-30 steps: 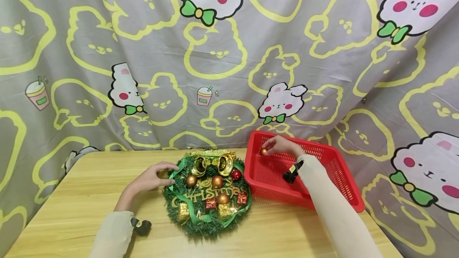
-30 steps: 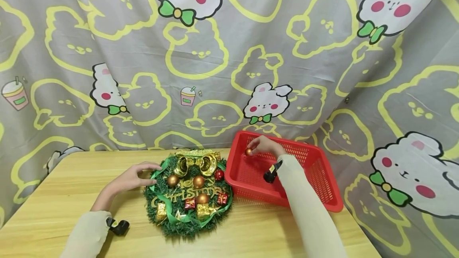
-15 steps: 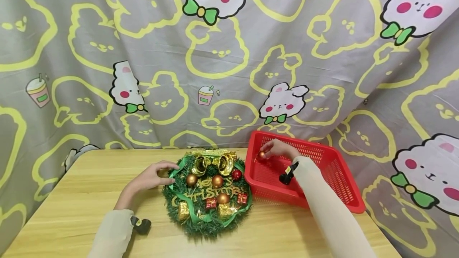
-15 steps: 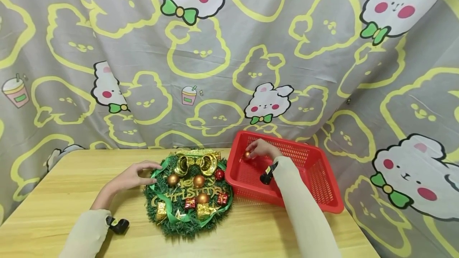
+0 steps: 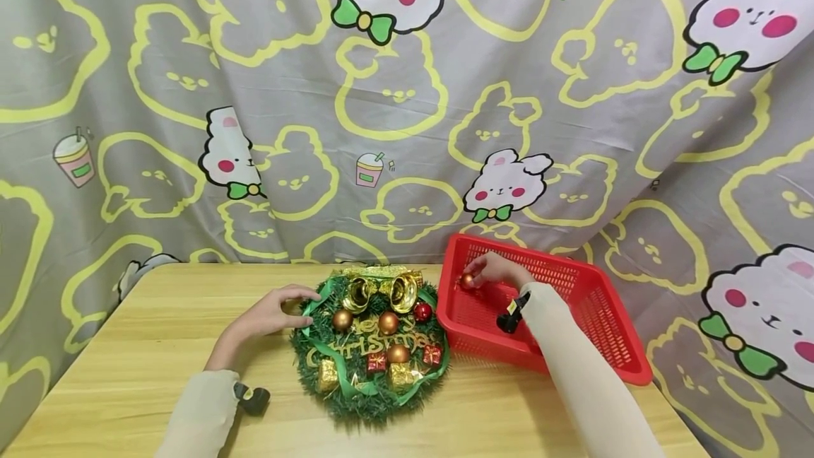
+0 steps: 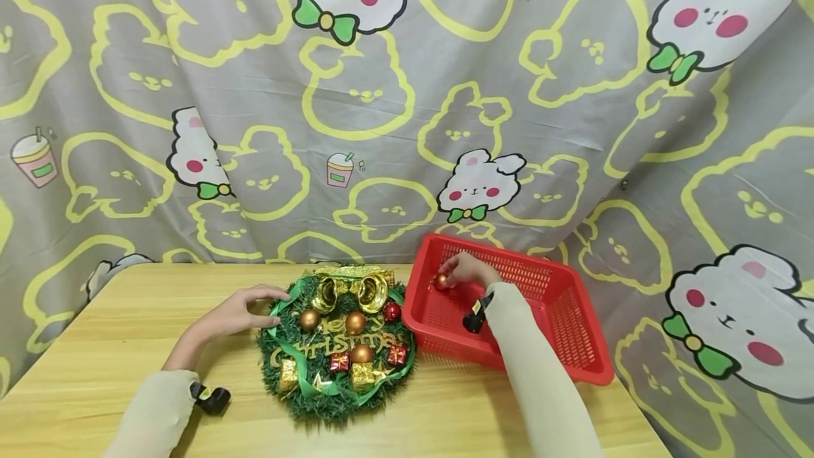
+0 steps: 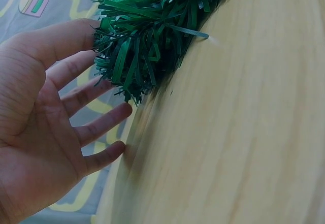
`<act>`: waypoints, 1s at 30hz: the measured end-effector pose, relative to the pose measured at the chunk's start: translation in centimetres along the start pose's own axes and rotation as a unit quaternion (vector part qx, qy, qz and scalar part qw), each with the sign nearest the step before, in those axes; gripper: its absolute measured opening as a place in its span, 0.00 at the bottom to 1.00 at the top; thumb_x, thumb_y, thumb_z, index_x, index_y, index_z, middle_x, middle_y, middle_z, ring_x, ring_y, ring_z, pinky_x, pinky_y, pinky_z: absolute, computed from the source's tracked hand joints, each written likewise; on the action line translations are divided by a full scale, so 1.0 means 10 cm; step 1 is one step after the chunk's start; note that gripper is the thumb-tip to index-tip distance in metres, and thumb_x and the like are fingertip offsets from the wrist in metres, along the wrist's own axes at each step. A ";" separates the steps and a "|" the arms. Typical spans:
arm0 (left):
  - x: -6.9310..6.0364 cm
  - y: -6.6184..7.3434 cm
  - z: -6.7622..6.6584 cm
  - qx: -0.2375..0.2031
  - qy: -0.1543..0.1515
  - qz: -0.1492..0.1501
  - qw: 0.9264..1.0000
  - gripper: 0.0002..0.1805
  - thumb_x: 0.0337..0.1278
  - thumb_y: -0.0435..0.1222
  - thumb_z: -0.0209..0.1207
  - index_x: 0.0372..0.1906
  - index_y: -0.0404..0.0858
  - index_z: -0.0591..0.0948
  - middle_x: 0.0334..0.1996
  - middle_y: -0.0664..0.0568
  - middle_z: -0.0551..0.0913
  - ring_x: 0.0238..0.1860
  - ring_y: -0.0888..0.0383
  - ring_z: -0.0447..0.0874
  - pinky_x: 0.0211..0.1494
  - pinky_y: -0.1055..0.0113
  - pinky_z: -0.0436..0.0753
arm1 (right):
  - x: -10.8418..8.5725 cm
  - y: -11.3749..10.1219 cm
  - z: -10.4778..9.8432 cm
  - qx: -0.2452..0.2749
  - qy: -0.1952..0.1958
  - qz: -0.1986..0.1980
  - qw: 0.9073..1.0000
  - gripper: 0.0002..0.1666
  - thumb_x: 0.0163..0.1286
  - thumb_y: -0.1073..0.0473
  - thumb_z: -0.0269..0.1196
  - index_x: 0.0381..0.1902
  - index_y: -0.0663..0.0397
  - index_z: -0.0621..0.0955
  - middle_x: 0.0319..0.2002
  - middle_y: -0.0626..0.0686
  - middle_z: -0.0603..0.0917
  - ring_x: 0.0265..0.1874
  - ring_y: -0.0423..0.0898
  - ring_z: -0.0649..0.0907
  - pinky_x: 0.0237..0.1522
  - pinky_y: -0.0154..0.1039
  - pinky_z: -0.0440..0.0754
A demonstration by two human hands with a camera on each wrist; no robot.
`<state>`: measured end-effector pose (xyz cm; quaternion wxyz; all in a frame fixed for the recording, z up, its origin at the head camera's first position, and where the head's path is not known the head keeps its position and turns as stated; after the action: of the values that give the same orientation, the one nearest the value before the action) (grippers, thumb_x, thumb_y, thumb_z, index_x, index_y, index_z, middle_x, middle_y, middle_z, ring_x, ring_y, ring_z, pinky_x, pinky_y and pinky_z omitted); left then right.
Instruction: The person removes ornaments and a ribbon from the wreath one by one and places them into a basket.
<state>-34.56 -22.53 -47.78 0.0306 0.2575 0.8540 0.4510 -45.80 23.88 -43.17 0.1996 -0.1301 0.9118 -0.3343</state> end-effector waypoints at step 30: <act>0.02 -0.03 0.00 -0.003 0.002 -0.006 1.000 0.25 0.57 0.36 0.70 0.61 0.37 0.81 0.65 0.35 0.77 0.69 0.29 0.68 0.73 0.28 0.62 | -0.05 -0.06 -0.03 -0.041 0.017 0.000 0.999 0.24 0.63 0.71 0.69 0.57 0.72 0.80 0.46 0.64 0.88 0.40 0.46 0.85 0.51 0.46 0.87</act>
<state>-34.84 -22.53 -47.97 0.0326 0.2517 0.8544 0.4534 -45.45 23.77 -42.46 0.1787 -0.1323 0.9280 -0.2988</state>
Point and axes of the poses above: each hand's wrist, its own x-axis towards the middle knuckle, its own z-axis out of the palm, y = z × x, the point moved 4 cm from there along x, towards the middle knuckle
